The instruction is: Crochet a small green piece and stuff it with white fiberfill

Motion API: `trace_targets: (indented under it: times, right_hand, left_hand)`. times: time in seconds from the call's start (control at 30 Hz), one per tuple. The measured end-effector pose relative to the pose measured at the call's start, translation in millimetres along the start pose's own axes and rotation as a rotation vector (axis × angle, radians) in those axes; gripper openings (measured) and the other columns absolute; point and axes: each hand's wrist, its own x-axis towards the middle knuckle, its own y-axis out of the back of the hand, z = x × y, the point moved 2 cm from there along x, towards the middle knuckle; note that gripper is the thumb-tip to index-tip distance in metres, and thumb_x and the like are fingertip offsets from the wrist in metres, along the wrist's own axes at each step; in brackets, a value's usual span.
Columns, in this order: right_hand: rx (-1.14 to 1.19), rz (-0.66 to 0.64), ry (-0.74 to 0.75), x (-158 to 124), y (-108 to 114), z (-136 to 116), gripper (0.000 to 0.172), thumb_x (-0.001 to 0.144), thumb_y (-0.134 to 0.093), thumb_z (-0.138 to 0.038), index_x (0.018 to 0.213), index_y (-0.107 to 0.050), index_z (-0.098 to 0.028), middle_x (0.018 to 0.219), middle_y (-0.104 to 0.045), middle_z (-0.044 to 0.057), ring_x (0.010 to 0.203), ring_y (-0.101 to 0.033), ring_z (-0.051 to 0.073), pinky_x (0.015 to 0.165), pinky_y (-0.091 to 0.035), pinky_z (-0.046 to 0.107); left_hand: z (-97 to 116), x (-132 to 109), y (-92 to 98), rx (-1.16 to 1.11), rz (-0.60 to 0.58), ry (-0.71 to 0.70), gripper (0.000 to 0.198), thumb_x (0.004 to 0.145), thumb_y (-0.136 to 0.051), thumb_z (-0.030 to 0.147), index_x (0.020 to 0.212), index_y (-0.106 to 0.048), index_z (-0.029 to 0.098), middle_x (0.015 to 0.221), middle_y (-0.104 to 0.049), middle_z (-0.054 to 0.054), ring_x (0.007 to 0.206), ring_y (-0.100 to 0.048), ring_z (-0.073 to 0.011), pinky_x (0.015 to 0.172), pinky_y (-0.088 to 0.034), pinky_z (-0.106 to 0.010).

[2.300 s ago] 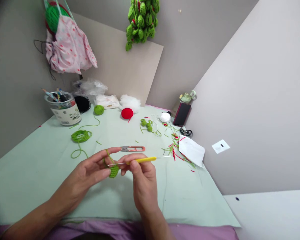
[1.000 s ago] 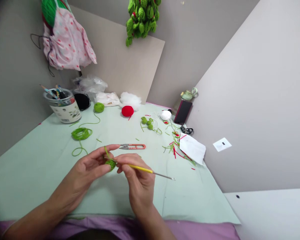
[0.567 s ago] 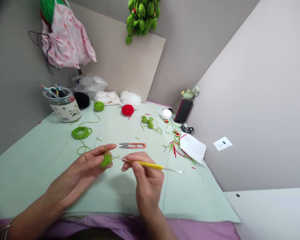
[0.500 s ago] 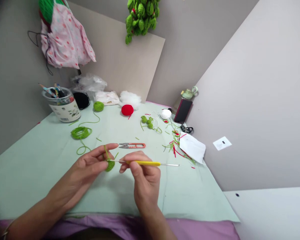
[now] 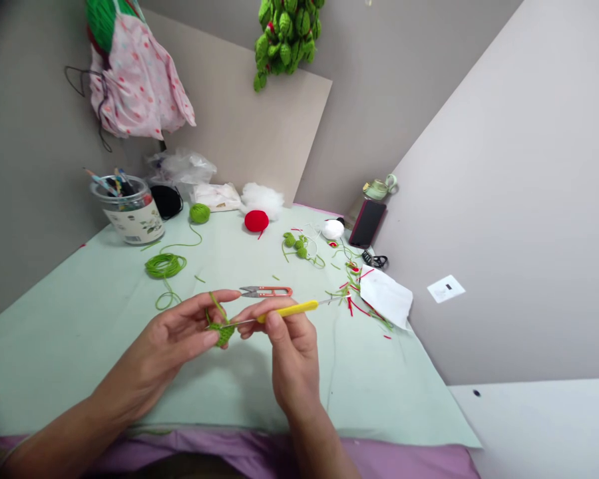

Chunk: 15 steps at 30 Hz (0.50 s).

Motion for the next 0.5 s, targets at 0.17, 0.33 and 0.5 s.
trace_targets:
  times: [0.17, 0.33, 0.5]
  right_hand:
    - [-0.364, -0.044, 0.209, -7.6, 1.5, -10.9, 0.021, 0.109, -0.053, -0.021, 0.107, -0.074, -0.024, 0.097, -0.079, 0.005, 0.088, -0.075, 0.018, 0.081, -0.063, 0.033]
    - [-0.884, -0.187, 0.585, -20.4, -3.9, -9.7, 0.037, 0.101, -0.054, -0.004, 0.128, -0.071, -0.023, 0.111, -0.078, 0.01, 0.098, -0.076, 0.021, 0.082, -0.065, 0.035]
    - [-0.926, -0.041, 0.684, -25.2, -4.2, 1.0, 0.047, 0.097, -0.063, -0.002, 0.13, -0.076, -0.033, 0.115, -0.077, 0.007, 0.102, -0.076, 0.021, 0.08, -0.066, 0.031]
  left_hand:
    - [-1.1, -1.7, 0.1, 0.102, 0.059, -0.08, 0.035, 0.092, -0.08, 0.028, 0.125, -0.081, 0.04, 0.094, -0.063, 0.002, 0.095, -0.061, -0.0174, 0.096, -0.049, -0.031]
    - [-2.0, -4.7, -4.9, 0.194, 0.187, -0.232, 0.031, 0.089, -0.082, 0.02, 0.116, -0.084, 0.036, 0.1, -0.067, 0.0, 0.101, -0.061, -0.0187, 0.106, -0.044, -0.033]
    - [-2.5, 1.8, -6.5, -0.178, -0.011, 0.083, 0.053, 0.088, -0.086, 0.032, 0.139, -0.074, 0.036, 0.09, -0.062, 0.002, 0.085, -0.058, -0.0143, 0.087, -0.049, -0.028]
